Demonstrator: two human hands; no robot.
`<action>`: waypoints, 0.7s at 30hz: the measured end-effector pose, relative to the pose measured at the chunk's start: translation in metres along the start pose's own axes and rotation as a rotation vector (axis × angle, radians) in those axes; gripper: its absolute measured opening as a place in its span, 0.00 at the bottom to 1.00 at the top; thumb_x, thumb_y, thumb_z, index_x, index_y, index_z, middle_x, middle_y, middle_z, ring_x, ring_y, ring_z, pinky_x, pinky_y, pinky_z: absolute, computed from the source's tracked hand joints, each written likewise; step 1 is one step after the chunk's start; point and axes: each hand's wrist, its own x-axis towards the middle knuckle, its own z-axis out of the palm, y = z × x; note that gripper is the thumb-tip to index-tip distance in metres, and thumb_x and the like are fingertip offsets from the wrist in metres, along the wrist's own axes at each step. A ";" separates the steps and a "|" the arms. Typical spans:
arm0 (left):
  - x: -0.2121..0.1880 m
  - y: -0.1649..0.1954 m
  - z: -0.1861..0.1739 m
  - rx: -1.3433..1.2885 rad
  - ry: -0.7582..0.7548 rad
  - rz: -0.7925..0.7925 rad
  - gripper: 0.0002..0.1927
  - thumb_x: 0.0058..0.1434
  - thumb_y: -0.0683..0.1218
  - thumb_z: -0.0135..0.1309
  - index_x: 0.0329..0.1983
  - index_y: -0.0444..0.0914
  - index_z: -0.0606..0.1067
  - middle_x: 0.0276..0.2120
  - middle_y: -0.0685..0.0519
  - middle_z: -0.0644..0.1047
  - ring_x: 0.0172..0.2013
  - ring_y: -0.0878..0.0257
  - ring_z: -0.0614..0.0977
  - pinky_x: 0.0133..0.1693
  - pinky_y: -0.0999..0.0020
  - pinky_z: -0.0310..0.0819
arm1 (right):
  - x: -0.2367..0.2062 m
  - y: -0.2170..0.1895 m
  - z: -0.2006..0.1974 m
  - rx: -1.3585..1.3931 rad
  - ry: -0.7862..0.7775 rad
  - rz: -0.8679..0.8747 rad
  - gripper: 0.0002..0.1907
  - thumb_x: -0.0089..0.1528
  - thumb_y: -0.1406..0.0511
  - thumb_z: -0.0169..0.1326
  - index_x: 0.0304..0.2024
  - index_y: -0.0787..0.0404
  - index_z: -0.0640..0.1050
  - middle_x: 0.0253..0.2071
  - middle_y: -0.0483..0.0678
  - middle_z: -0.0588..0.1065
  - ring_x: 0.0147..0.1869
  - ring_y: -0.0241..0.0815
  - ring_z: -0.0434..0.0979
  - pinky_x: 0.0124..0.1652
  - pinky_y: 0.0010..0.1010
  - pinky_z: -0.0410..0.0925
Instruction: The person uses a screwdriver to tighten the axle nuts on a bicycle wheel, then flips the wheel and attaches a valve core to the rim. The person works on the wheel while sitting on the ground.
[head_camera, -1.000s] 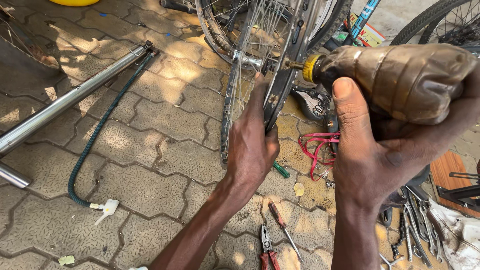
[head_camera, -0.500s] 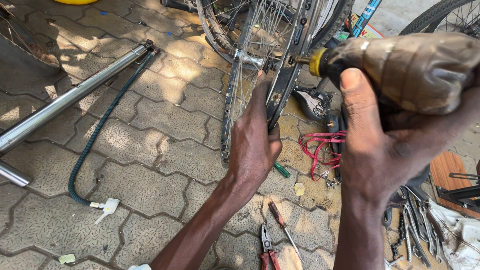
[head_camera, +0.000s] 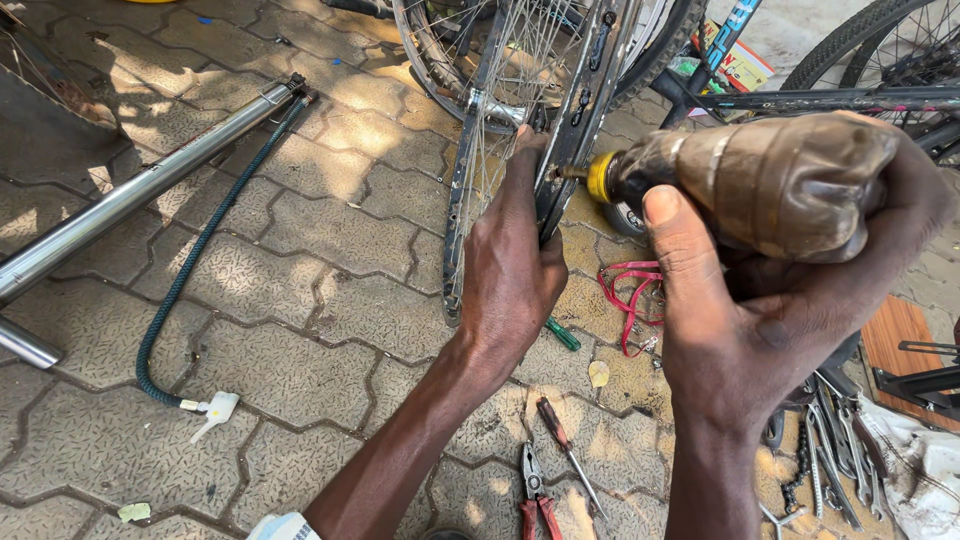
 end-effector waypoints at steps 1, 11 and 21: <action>0.000 0.001 0.000 -0.016 -0.044 -0.091 0.44 0.51 0.27 0.50 0.73 0.32 0.55 0.34 0.44 0.77 0.28 0.58 0.81 0.27 0.60 0.76 | 0.001 0.001 0.000 0.001 0.002 0.001 0.33 0.68 0.78 0.60 0.69 0.64 0.59 0.54 0.47 0.72 0.56 0.38 0.75 0.61 0.29 0.74; 0.003 -0.004 0.004 -0.001 0.023 0.043 0.46 0.48 0.25 0.51 0.73 0.30 0.55 0.49 0.37 0.77 0.36 0.55 0.84 0.31 0.62 0.82 | 0.000 0.005 0.004 0.032 0.017 0.019 0.33 0.68 0.78 0.60 0.70 0.65 0.59 0.55 0.48 0.73 0.57 0.39 0.75 0.61 0.29 0.73; -0.001 -0.050 0.011 0.054 0.112 0.178 0.41 0.57 0.30 0.58 0.72 0.27 0.54 0.65 0.27 0.66 0.54 0.41 0.82 0.37 0.61 0.83 | 0.003 0.001 0.011 0.254 0.199 0.242 0.32 0.68 0.78 0.60 0.70 0.65 0.60 0.56 0.49 0.73 0.57 0.39 0.75 0.62 0.29 0.73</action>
